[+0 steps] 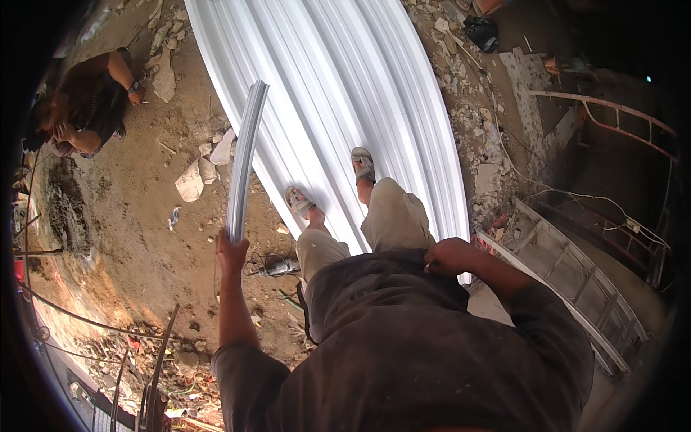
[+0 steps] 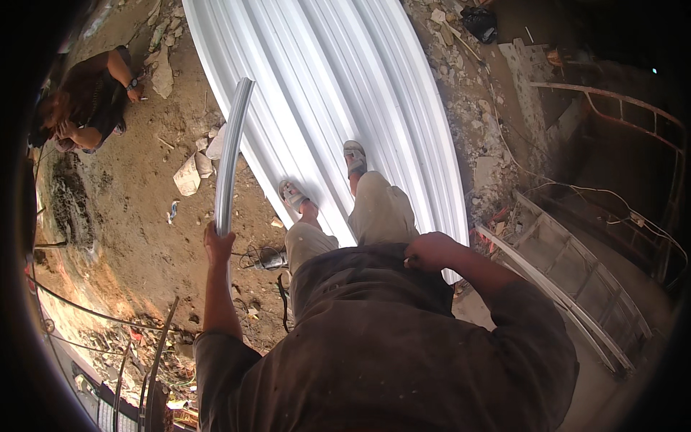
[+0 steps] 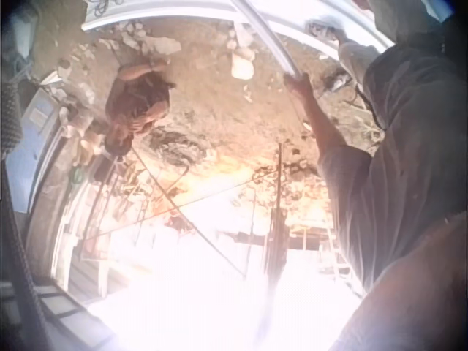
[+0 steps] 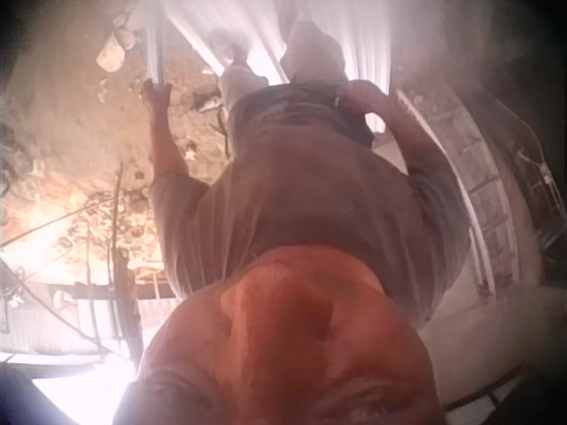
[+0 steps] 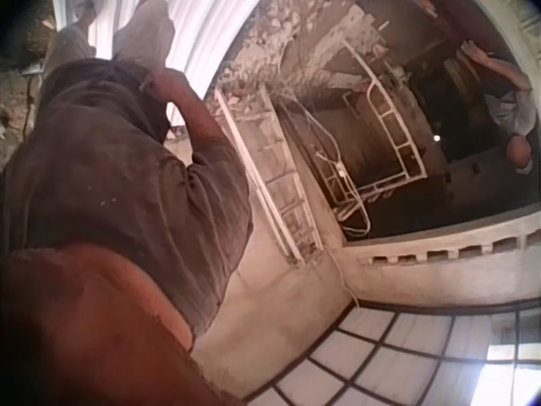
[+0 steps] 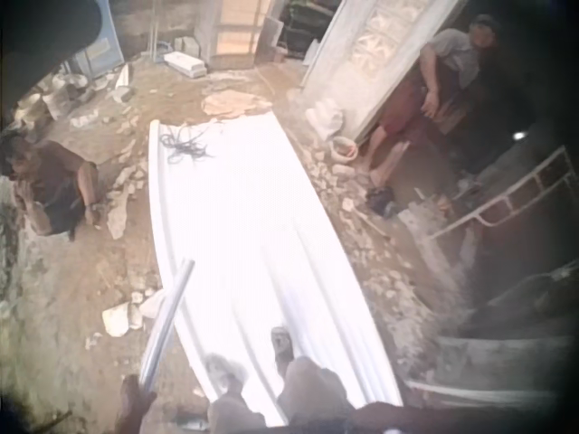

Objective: The person measures and marks a white corrugated roofing sheet using a metal straight edge and a pen, then uses an angle grinder to cut along the marked line.

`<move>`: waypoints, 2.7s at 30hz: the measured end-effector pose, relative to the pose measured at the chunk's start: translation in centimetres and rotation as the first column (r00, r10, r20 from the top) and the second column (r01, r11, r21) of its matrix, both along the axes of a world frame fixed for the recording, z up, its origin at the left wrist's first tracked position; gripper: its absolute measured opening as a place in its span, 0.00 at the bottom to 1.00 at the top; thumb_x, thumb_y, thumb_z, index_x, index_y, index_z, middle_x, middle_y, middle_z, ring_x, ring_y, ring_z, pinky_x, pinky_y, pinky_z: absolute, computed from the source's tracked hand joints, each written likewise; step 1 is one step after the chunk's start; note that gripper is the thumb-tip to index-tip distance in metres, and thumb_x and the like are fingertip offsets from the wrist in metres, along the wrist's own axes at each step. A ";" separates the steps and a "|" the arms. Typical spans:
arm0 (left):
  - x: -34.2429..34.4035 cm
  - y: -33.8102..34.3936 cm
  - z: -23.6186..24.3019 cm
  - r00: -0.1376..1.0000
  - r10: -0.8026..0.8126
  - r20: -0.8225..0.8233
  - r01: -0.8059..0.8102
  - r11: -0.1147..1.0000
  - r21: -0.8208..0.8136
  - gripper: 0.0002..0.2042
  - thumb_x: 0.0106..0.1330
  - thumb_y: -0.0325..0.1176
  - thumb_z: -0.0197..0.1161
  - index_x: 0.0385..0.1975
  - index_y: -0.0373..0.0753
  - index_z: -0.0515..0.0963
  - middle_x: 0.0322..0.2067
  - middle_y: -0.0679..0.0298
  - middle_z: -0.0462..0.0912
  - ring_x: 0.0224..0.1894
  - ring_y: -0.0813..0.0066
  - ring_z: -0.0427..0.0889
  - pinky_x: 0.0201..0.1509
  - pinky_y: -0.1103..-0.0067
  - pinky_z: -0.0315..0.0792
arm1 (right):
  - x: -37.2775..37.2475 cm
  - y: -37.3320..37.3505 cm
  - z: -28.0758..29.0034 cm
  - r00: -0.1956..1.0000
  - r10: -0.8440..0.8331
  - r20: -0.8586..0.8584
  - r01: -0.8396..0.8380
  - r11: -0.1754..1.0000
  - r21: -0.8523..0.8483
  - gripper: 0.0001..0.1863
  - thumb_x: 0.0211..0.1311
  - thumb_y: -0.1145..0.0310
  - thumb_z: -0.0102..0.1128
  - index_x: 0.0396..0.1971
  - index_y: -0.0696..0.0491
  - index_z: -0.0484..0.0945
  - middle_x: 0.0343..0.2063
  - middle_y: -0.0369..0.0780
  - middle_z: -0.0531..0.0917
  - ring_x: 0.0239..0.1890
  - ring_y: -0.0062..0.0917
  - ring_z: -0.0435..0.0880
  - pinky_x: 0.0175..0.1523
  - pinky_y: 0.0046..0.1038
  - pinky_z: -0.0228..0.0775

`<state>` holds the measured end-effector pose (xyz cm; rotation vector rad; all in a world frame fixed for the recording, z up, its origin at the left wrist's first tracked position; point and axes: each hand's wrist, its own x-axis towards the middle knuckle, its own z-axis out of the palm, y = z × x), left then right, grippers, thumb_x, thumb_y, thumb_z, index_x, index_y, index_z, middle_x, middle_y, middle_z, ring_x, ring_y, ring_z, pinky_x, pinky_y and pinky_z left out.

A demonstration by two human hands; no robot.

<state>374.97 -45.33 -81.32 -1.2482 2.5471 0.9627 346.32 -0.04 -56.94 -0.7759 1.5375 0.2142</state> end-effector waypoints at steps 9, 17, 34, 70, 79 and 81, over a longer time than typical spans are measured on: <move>-8.0 9.6 -7.6 0.911 -0.410 -0.051 0.411 0.911 0.019 0.29 0.45 0.32 0.71 0.51 0.43 0.72 0.38 0.53 0.75 0.41 0.46 0.80 0.44 0.56 0.76 | -4.8 -1.1 -18.9 0.498 -0.816 -0.292 0.666 0.576 -0.475 0.23 0.61 0.47 0.66 0.39 0.55 0.84 0.30 0.44 0.84 0.35 0.35 0.84 0.43 0.36 0.73; -15.9 20.7 -25.0 0.842 -0.533 -0.081 0.539 0.836 0.104 0.32 0.46 0.31 0.73 0.55 0.46 0.72 0.41 0.57 0.73 0.47 0.52 0.76 0.50 0.60 0.74 | -7.9 2.2 -49.4 -0.041 -0.872 -0.487 0.924 0.153 -0.352 0.34 0.63 0.36 0.61 0.44 0.58 0.80 0.33 0.37 0.83 0.29 0.23 0.82 0.35 0.27 0.73; -26.6 26.1 -42.7 0.868 -0.496 0.001 0.496 0.868 -0.027 0.36 0.46 0.30 0.76 0.62 0.52 0.73 0.41 0.62 0.72 0.48 0.61 0.75 0.60 0.61 0.67 | -18.1 2.6 -64.6 -0.369 -0.875 -0.313 0.926 -0.317 -0.205 0.31 0.61 0.40 0.63 0.50 0.52 0.73 0.35 0.35 0.85 0.31 0.21 0.70 0.31 0.29 0.63; -27.7 24.2 -44.6 0.909 -0.409 -0.073 0.400 0.909 -0.114 0.30 0.49 0.29 0.76 0.56 0.47 0.76 0.42 0.63 0.77 0.49 0.62 0.77 0.59 0.63 0.66 | -18.4 0.2 -66.2 -0.345 -0.859 -0.378 0.930 -0.257 -0.264 0.29 0.69 0.41 0.56 0.48 0.56 0.74 0.35 0.42 0.86 0.14 0.17 0.60 0.19 0.24 0.56; -27.5 24.5 -45.5 0.920 -0.385 -0.070 0.383 0.923 -0.038 0.32 0.50 0.29 0.75 0.59 0.51 0.73 0.45 0.64 0.74 0.54 0.62 0.75 0.66 0.53 0.62 | -18.8 0.6 -66.1 -0.309 -0.876 -0.371 0.939 -0.220 -0.263 0.29 0.70 0.41 0.55 0.49 0.56 0.74 0.38 0.43 0.87 0.13 0.17 0.58 0.19 0.24 0.56; -27.6 24.5 -45.4 0.921 -0.385 -0.066 0.384 0.923 -0.023 0.32 0.51 0.29 0.74 0.59 0.51 0.73 0.45 0.64 0.74 0.54 0.63 0.76 0.67 0.51 0.62 | -18.9 0.5 -66.1 -0.308 -0.872 -0.381 0.940 -0.216 -0.265 0.29 0.70 0.41 0.55 0.49 0.56 0.74 0.38 0.43 0.87 0.13 0.17 0.58 0.19 0.24 0.55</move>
